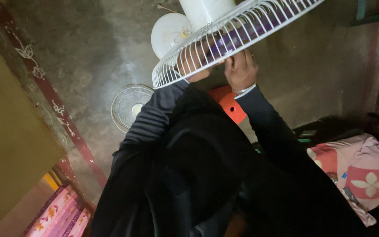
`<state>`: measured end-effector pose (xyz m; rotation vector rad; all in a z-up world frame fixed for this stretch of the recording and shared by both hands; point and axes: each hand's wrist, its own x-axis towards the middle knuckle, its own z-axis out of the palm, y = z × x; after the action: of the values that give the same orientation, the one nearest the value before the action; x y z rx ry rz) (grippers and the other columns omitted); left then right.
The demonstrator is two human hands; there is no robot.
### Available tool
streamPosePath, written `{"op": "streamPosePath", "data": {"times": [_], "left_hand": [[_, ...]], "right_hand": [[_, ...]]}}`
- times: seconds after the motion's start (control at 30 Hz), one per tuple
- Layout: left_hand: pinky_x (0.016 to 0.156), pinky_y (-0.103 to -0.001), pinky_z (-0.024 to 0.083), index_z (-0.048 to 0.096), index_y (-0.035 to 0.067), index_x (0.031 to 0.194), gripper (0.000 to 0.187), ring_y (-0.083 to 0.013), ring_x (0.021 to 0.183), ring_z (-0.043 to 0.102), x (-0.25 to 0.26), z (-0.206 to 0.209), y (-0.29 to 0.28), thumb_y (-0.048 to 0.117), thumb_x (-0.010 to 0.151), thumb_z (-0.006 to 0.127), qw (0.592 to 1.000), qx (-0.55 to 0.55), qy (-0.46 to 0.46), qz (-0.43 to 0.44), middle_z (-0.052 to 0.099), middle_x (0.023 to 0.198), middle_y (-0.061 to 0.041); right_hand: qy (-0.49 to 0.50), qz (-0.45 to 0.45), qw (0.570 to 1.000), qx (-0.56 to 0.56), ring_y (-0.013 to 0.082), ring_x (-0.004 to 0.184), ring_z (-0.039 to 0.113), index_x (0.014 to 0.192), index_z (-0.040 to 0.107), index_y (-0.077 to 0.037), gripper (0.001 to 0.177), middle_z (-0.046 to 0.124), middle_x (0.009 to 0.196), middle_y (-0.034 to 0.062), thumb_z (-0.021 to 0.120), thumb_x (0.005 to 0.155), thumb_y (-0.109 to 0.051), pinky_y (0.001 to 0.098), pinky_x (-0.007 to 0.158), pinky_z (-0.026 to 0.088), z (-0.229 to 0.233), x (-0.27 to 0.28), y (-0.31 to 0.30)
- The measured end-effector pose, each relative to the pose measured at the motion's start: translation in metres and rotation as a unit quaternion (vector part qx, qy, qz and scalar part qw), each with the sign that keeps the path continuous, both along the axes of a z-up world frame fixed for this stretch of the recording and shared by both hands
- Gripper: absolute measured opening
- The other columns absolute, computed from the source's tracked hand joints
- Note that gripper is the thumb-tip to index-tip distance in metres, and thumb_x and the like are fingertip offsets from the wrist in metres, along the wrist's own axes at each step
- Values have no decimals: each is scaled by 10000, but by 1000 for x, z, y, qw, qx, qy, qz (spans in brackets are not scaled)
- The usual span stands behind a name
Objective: The person assembles a standing electric fan by attaching the front grille, inserting the purple fan blade onto the motor shaft, and securing it with a central nut. The person then attaches the rear grille to complete the assembly.
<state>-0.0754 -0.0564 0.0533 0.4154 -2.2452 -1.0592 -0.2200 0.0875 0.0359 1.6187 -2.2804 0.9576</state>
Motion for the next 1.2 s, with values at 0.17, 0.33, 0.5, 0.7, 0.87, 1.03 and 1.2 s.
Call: {"op": "streamPosePath", "data": {"times": [0.17,0.33,0.5,0.7,0.87,1.03,1.2], "left_hand": [[858,-432,580,685,101,1234,318,-311,998,737,0,5,-2,245,972,793,993,102,-36,-56,751,1088,-118],[856,-407,571,671,75,1221,308,-281,995,723,2,9,-3,211,965,774,991,94,14,-91,738,1079,-116],[862,-386,574,687,88,1229,310,-245,1002,729,0,-4,7,231,971,779,989,126,-33,-63,750,1085,-85],[901,-385,573,679,68,1240,335,-247,1029,722,-1,-17,6,255,979,775,985,164,-29,-51,753,1111,-91],[930,-389,564,662,48,1269,366,-260,1063,709,-3,-17,8,258,988,767,987,154,-13,-51,743,1145,-116],[986,-398,561,662,63,1313,368,-264,1112,707,1,-12,7,281,1032,754,987,141,-51,-58,748,1195,-115],[968,-426,546,620,40,1344,535,-327,1138,682,20,-2,14,344,952,819,999,29,24,-3,702,1260,-170]], "right_hand": [[-78,-21,996,-43,329,824,677,1001,618,-52,196,663,930,122,792,920,-90,412,726,549,2,4,-5],[-346,26,932,-106,150,866,699,1158,607,-2,291,706,973,67,800,946,-53,297,786,577,-12,3,3],[-600,7,786,-147,106,771,667,1175,689,32,191,741,951,49,726,999,-32,273,723,565,-39,10,7],[-405,21,904,-131,129,903,697,1141,716,24,174,751,1033,62,771,979,-8,272,805,570,-35,8,4],[-243,28,962,-118,202,881,747,1164,712,-4,264,750,1040,118,805,918,-13,327,788,603,-17,3,4],[-184,48,978,-89,247,901,761,1183,692,-39,288,743,1050,127,823,927,-47,352,787,610,-8,-2,6],[-141,46,984,-95,253,921,748,1401,549,-56,519,733,1087,119,827,964,-82,356,796,610,4,-20,16]]}}
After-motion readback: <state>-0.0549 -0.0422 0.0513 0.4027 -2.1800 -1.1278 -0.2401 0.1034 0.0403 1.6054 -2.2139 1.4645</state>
